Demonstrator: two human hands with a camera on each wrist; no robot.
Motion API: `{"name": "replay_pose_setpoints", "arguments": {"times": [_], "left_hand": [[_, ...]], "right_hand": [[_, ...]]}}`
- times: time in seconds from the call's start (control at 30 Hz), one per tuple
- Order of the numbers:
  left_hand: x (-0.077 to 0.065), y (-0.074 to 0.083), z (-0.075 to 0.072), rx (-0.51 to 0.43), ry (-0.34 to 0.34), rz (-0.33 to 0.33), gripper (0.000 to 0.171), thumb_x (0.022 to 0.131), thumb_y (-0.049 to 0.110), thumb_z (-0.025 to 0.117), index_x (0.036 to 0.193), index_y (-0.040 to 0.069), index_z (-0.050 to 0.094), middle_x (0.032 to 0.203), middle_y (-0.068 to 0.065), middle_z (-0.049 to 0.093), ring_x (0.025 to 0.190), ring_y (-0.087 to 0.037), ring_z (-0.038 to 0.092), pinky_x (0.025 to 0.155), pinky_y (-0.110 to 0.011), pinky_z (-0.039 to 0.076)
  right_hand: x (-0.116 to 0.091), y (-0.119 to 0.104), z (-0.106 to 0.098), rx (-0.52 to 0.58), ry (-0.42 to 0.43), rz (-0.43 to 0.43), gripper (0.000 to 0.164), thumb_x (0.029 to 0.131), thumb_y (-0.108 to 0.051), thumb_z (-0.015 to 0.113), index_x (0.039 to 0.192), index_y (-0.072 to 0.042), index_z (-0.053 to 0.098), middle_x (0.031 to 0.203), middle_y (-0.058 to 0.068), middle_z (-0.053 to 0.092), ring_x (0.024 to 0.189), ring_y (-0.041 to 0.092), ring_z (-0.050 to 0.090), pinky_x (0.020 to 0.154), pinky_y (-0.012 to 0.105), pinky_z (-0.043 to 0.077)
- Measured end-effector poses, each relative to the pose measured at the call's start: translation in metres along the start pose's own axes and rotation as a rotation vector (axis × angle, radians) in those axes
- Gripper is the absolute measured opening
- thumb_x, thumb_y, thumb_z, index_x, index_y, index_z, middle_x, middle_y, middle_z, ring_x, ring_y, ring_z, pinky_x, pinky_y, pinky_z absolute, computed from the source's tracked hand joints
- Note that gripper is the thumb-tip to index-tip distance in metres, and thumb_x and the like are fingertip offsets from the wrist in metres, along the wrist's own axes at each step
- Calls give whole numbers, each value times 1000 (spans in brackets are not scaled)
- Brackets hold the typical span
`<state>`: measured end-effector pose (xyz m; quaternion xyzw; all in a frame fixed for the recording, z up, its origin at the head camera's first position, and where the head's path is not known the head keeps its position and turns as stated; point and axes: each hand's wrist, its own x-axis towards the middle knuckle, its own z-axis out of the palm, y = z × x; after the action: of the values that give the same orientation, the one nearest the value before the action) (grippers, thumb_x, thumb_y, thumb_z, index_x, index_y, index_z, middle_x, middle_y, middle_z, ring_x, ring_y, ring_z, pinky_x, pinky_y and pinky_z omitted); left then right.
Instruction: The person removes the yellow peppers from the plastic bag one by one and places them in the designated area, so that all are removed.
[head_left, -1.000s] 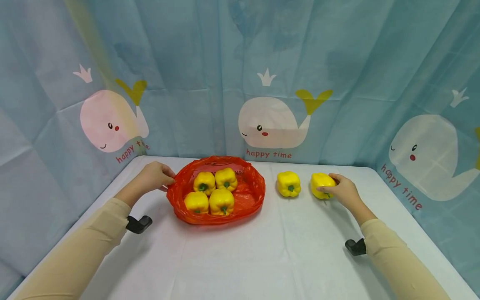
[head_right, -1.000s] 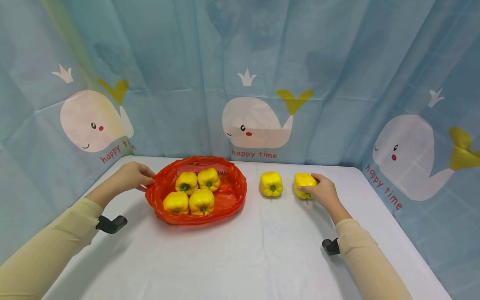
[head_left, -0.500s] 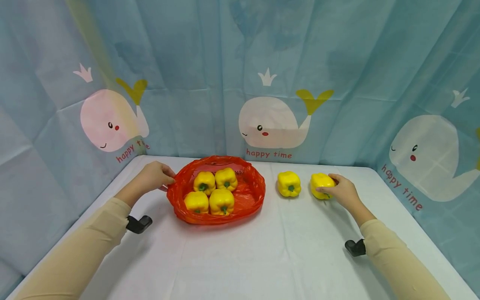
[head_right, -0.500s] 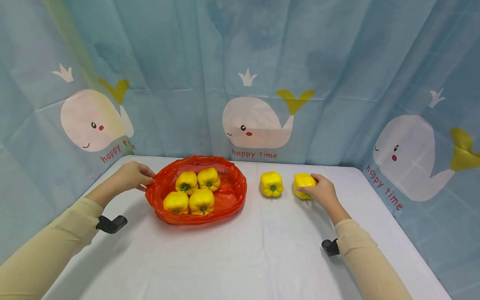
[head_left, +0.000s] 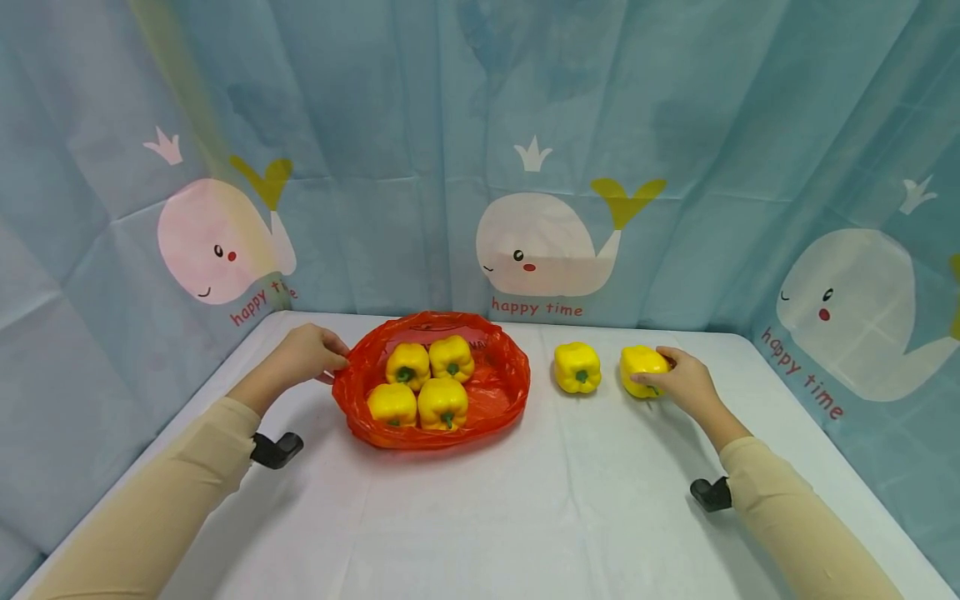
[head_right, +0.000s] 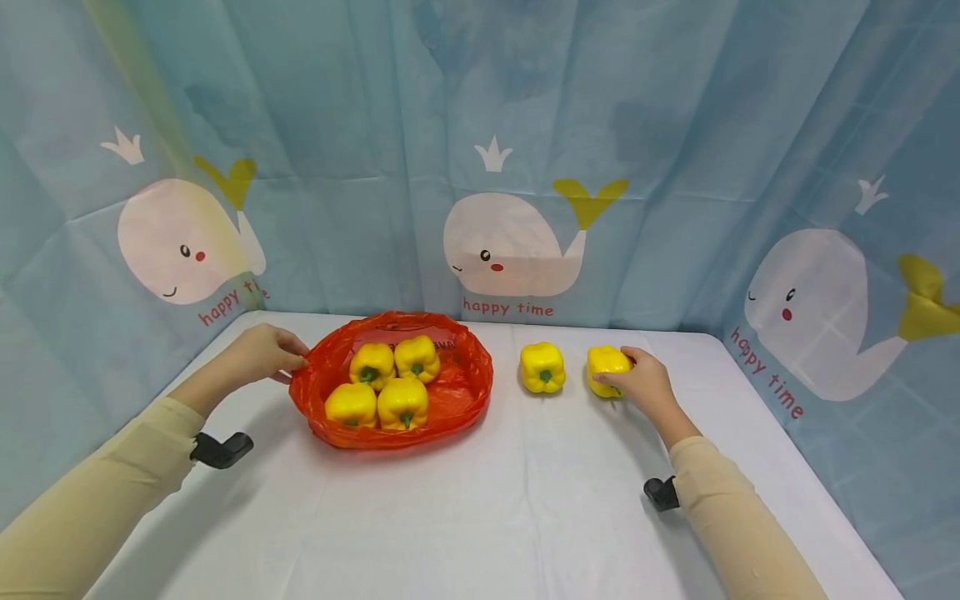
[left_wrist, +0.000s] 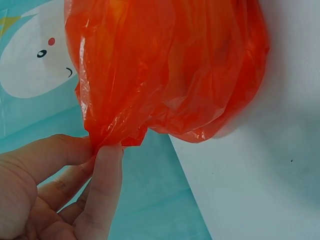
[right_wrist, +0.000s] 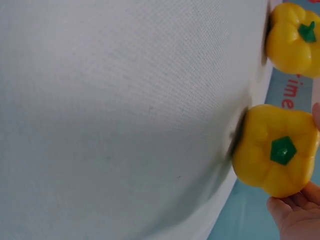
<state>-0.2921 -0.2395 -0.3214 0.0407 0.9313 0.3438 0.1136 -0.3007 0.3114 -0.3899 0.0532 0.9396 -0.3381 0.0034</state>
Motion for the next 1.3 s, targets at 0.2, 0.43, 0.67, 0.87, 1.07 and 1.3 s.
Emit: {"name": "replay_pose_setpoints", "arguments": {"times": [0.2,0.43,0.67,0.87,1.07,1.3], "left_hand": [[0,1,0,4,7,0,30,94,12,63,115,-9,66,106,-24,69,85,-20,69,78,-37,63],[-2,1,0,4,11,-2,30,94,12,63,115,-9,66,106,-24,69,84,-20,69,77,-37,63],[1,3,1,11,17,-6,29,95,12,62,115,-9,66,106,-23,69,84,-20,69,82,-41,62],[7,3,2,20,17,4,29,95,12,62,114,-9,66,105,-22,70,83,-21,70,84,-42,62],[8,2,2,28,14,2,29,96,14,62,115,-8,66,106,-22,69,84,-21,70,83,-41,62],[5,1,1,21,8,-11,30,95,14,63,115,-8,66,106,-22,70,85,-21,70,78,-36,63]], "right_hand": [[-2,-8,-3,-8,40,5,88,90,-40,71,151,7,30,155,33,31,141,51,32,115,60,35],[-18,-37,-3,104,150,-39,78,91,-38,71,149,3,38,153,30,38,140,49,38,114,57,38],[-35,-74,13,187,125,-152,77,88,-36,75,146,2,42,152,26,42,141,41,42,116,49,38],[-39,-98,32,268,60,-154,72,88,-32,76,145,0,45,153,21,43,143,36,41,117,46,38],[-41,-115,53,345,-5,-142,71,85,-31,78,143,-3,48,151,18,47,143,33,42,115,43,40],[-48,-134,78,406,-51,-143,68,81,-32,82,139,-8,55,146,14,54,137,30,51,108,41,47]]}}
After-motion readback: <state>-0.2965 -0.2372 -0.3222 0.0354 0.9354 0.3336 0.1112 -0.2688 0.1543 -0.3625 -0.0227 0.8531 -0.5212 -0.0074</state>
